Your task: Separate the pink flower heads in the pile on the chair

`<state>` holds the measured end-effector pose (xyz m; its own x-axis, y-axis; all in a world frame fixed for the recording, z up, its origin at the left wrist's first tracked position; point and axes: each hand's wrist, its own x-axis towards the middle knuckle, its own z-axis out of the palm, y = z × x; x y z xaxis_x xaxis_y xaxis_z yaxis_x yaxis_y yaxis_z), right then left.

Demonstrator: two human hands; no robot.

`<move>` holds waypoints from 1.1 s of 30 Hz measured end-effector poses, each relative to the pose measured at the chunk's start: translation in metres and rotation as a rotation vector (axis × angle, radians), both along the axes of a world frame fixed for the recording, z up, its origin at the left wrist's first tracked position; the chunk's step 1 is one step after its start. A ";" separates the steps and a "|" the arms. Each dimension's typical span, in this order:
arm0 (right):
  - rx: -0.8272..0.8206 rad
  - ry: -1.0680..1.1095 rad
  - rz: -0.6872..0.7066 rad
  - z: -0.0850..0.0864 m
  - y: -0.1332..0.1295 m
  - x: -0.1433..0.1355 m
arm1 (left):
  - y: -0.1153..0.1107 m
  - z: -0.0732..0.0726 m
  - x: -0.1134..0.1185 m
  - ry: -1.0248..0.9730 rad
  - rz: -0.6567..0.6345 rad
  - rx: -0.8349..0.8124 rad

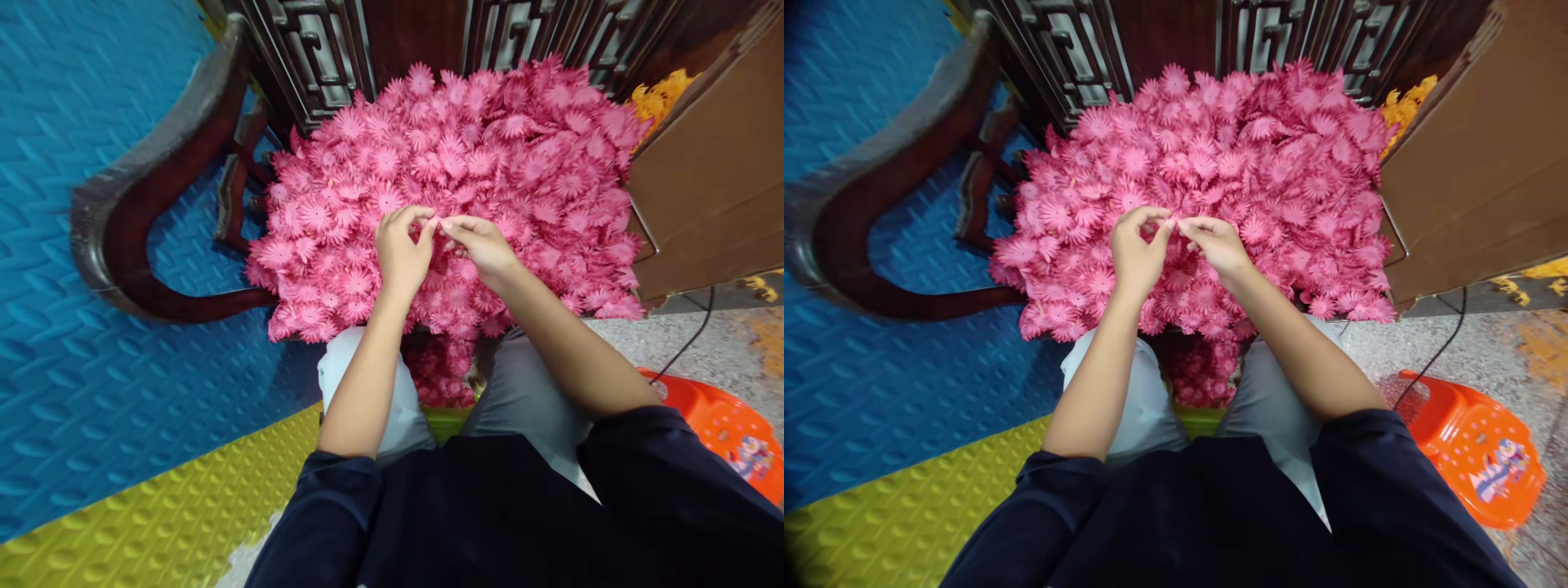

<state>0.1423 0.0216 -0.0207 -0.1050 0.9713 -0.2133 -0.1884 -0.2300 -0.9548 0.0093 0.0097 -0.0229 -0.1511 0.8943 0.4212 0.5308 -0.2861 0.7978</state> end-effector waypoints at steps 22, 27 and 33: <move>0.033 0.114 0.014 0.006 -0.001 -0.001 | -0.004 0.006 0.005 -0.305 -0.159 -0.014; 0.026 0.046 0.003 0.005 0.001 0.001 | -0.005 0.008 0.004 -0.263 -0.091 -0.007; 0.110 -0.025 0.003 -0.003 0.003 0.005 | -0.001 0.004 0.003 -0.373 -0.098 -0.072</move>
